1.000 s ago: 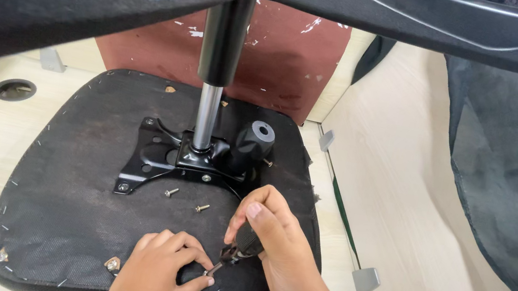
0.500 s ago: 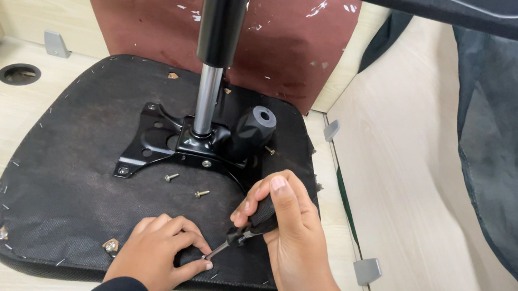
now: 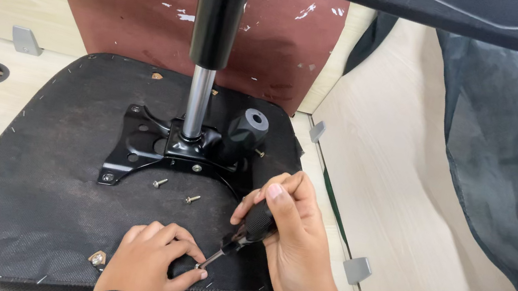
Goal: The person uses a screwdriver to tighten screws into the underside of an office chair seat, securing the seat to its metal mounting plate. The person rotates the chair to access different screw locations and continues tightening until the seat is firmly attached.
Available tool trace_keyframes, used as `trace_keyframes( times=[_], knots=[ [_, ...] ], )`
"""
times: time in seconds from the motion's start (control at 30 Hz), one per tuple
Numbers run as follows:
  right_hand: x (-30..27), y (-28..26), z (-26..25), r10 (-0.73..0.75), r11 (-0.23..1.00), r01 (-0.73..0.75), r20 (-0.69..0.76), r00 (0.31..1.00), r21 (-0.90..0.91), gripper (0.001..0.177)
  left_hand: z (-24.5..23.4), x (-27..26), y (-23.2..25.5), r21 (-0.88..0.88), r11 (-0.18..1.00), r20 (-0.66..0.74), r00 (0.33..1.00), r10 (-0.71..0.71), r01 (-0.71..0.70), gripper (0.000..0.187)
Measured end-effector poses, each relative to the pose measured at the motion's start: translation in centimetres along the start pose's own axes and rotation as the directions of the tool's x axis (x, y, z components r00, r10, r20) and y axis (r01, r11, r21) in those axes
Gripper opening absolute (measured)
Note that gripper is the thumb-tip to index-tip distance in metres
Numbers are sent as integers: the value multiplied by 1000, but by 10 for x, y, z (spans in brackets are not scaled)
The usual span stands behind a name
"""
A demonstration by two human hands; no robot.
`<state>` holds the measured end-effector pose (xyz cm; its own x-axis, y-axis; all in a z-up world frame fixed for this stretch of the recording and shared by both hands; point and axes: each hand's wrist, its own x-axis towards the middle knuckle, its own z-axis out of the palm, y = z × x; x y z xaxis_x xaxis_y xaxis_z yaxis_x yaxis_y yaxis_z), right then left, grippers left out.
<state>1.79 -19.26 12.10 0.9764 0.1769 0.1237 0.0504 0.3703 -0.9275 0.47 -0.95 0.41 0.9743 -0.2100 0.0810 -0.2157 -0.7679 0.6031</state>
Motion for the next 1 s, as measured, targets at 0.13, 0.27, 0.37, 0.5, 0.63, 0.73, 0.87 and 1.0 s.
trace_keyframes(
  times=[0.13, 0.27, 0.37, 0.5, 0.63, 0.73, 0.87, 1.0],
  knots=[
    [-2, 2, 7, 13, 1000, -13, -19, 1000, -19, 20, 1, -1, -2, -32, 998, -49, 997, 52, -54, 24],
    [-3, 7, 11, -67, 997, 68, -47, 997, 29, 19, 0, -1, -2, -38, 994, -71, 992, 103, -106, 24],
    [-3, 10, 9, -98, 993, 100, -30, 995, 65, 17, 0, -2, -3, -30, 993, -82, 990, 112, -115, 25],
    [-6, 17, 11, -93, 995, 92, 29, 995, 34, 16, 0, -1, -1, -21, 995, -66, 994, 92, -94, 26],
    [-9, 17, 14, -51, 999, 52, 59, 997, -16, 12, 1, -1, -3, -9, 996, -61, 994, 90, -91, 27],
    [-4, 13, 18, -96, 995, 96, -15, 995, -15, 11, 0, -1, -3, -6, 995, -61, 993, 97, -98, 28],
    [-2, 9, 16, -114, 993, 114, -38, 993, 9, 14, 1, -1, -3, 10, 997, -39, 996, 76, -76, 27],
    [-2, 11, 11, -152, 988, 153, -25, 988, 14, 16, 5, 1, -4, 52, 995, -33, 995, 89, -87, 28]
  ],
)
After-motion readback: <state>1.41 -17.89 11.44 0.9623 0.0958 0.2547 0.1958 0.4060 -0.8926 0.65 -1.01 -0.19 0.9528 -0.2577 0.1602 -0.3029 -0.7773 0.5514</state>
